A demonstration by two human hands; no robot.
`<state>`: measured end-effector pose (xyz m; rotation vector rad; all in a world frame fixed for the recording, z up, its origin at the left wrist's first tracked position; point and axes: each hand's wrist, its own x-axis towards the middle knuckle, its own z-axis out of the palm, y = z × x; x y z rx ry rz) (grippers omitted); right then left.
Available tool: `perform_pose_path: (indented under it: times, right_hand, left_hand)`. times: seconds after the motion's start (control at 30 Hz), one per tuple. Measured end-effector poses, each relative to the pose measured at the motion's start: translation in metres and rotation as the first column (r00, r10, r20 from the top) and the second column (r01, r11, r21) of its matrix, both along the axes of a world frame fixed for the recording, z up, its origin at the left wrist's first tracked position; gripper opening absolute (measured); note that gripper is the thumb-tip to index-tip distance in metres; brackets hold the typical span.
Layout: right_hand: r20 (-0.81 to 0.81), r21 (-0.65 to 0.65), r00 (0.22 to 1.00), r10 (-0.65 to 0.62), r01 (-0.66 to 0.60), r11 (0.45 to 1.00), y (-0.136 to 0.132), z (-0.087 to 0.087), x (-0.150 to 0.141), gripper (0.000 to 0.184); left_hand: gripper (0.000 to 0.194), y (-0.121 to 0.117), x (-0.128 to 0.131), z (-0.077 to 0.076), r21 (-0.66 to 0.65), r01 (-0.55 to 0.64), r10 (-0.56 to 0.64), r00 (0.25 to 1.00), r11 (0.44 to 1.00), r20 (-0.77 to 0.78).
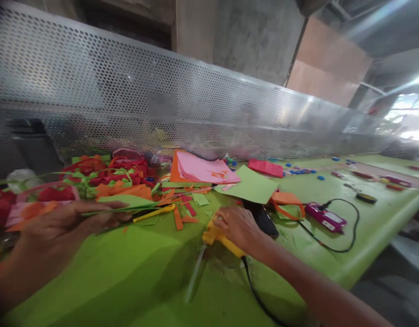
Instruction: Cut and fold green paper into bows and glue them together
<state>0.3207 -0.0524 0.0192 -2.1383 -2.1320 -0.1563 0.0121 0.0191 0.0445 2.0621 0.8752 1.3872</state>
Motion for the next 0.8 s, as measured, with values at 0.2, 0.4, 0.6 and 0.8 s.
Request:
perform_pose_path:
  times: [0.2, 0.4, 0.6, 0.8]
  right_hand:
    - [0.032, -0.017, 0.983, 0.178, -0.178, 0.984, 0.031, 0.001, -0.026, 0.021]
    - [0.048, -0.100, 0.921, 0.387, -0.381, 0.919, 0.071, -0.001, -0.075, 0.017]
    - [0.028, -0.132, 0.861, 0.508, -0.501, 0.855, 0.107, -0.012, -0.114, 0.024]
    - [0.005, -0.036, 0.874, 0.486, -0.485, 0.874, 0.128, -0.011, -0.120, 0.018]
  left_hand:
    - [0.008, -0.007, -0.009, 0.029, 0.149, -0.115, 0.106, 0.992, 0.982, 0.071]
    - [0.009, -0.001, -0.018, 0.038, 0.166, -0.143, 0.123, 0.985, 0.976, 0.124]
    - [0.008, 0.007, -0.020, 0.036, 0.107, -0.082, 0.067, 0.988, 0.991, 0.141]
    - [0.013, 0.017, -0.033, 0.048, 0.058, -0.098, 0.080, 0.961, 0.993, 0.264]
